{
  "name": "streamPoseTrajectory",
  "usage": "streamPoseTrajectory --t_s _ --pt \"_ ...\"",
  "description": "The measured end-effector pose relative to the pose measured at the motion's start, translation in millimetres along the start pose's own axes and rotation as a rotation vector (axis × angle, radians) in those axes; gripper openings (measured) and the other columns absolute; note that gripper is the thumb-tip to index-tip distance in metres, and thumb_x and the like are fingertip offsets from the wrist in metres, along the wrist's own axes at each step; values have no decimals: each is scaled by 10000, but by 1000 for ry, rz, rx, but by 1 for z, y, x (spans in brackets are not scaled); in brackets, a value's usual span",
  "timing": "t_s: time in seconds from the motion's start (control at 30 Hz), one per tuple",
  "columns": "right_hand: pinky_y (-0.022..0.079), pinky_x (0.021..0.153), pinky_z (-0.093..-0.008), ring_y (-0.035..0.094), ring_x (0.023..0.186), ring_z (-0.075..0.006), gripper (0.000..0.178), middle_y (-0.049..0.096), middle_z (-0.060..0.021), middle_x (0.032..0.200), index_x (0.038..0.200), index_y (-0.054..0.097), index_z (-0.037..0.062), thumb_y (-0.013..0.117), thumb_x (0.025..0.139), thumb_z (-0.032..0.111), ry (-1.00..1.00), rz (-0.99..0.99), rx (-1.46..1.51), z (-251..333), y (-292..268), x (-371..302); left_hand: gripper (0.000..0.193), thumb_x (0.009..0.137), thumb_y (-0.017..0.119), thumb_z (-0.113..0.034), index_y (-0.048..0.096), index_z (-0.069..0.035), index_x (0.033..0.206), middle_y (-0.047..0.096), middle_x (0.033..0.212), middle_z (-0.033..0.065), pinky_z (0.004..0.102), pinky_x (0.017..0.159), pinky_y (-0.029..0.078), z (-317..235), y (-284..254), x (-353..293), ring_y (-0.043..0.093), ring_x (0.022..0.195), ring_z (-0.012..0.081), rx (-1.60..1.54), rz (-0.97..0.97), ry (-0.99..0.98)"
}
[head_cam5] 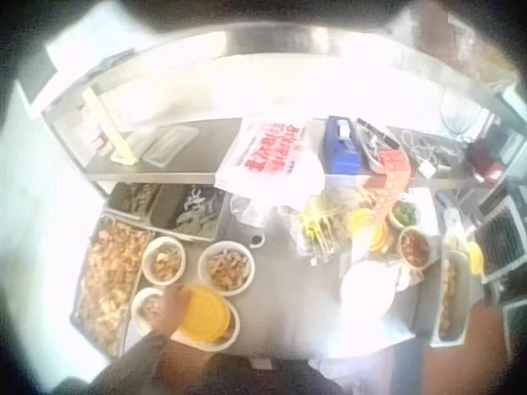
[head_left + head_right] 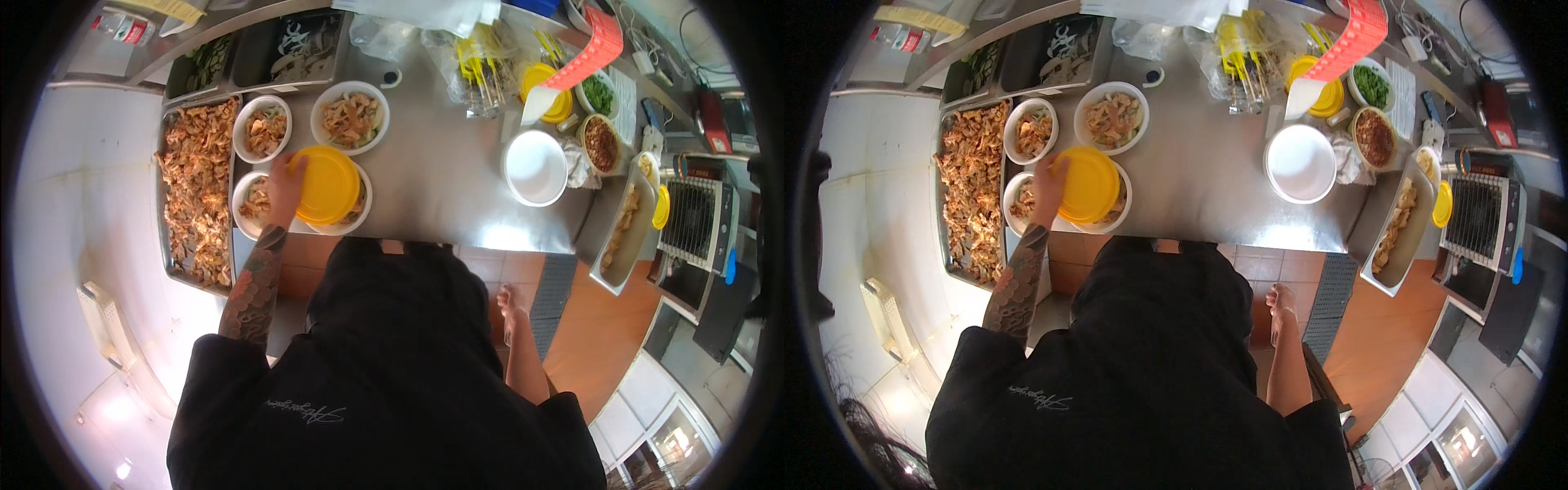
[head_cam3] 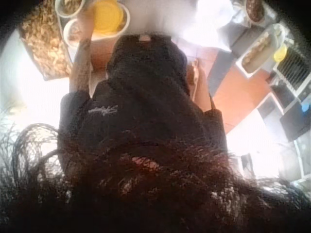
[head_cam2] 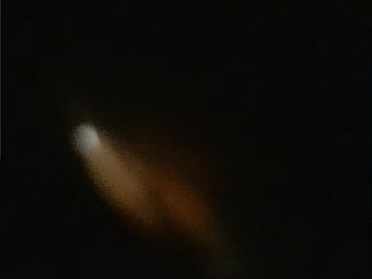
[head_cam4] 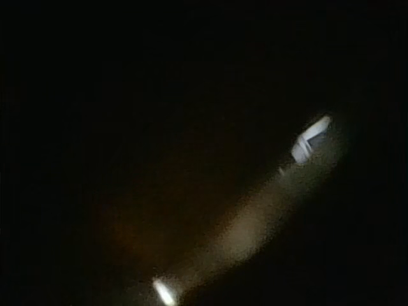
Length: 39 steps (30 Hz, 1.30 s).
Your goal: The person scoops shredded meat from a large tray into several small bowls, then places yellow lids on the bowls. Later, the person uses tongs to transfer chopped red peppers from a metal container into a small white bowl.
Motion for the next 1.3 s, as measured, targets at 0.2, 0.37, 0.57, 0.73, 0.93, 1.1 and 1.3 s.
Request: streamPoseTrajectory --t_s 0.2,0.37,0.57,0.73,0.93,1.1,1.3 --pt "338 440 -304 525 556 -147 240 623 -54 768 1012 635 103 611 925 326 -90 -28 3 38 4 -11 310 920 696 -238 709 -28 1148 682 1053 207 444 880 519 -38 17 -5 663 997 379 57 91 67" --pt "334 434 -309 501 509 -156 220 608 -53 738 986 638 116 615 927 327 -16 -33 -3 11 10 10 325 920 708 -216 707 -32 1189 690 1046 148 383 899 523 -49 25 -23 673 988 325 -127 160 36" --pt "324 418 -296 458 448 -164 154 553 -52 647 942 626 119 620 919 271 51 -59 -5 -20 12 28 350 915 733 -184 686 -27 1224 675 1082 58 322 920 512 -40 39 -37 635 1033 209 -414 534 -90" --pt "330 415 -292 471 475 -160 141 572 -55 683 954 615 115 622 925 253 32 29 29 -2 10 35 335 897 750 -195 695 -40 1188 681 1088 92 332 904 513 -55 55 -50 622 1066 217 -301 350 -54" --pt "336 416 -302 501 510 -168 163 593 -59 720 897 585 124 604 932 283 -95 0 7 34 -1 20 286 877 756 -211 702 -61 1114 676 1073 142 397 895 508 -68 66 -63 635 1029 312 -148 149 17" --pt "359 439 -313 497 495 -172 175 578 -56 686 844 607 118 615 918 277 -26 27 -5 34 1 3 270 877 756 -196 644 -31 1060 673 1039 133 419 904 503 -67 64 -61 623 1031 341 -69 148 -64" --pt "372 442 -319 492 491 -170 160 565 -63 676 852 600 107 628 909 254 47 0 28 16 1 21 317 897 745 -165 571 -10 1112 676 1005 142 413 872 519 -105 42 -70 650 970 312 165 -107 459"
Point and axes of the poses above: each hand's wrist, its own x-axis towards the middle knuckle, its own y-axis out of the palm, z = x × y, the point moved 5 cm from there along x, towards the middle knuckle
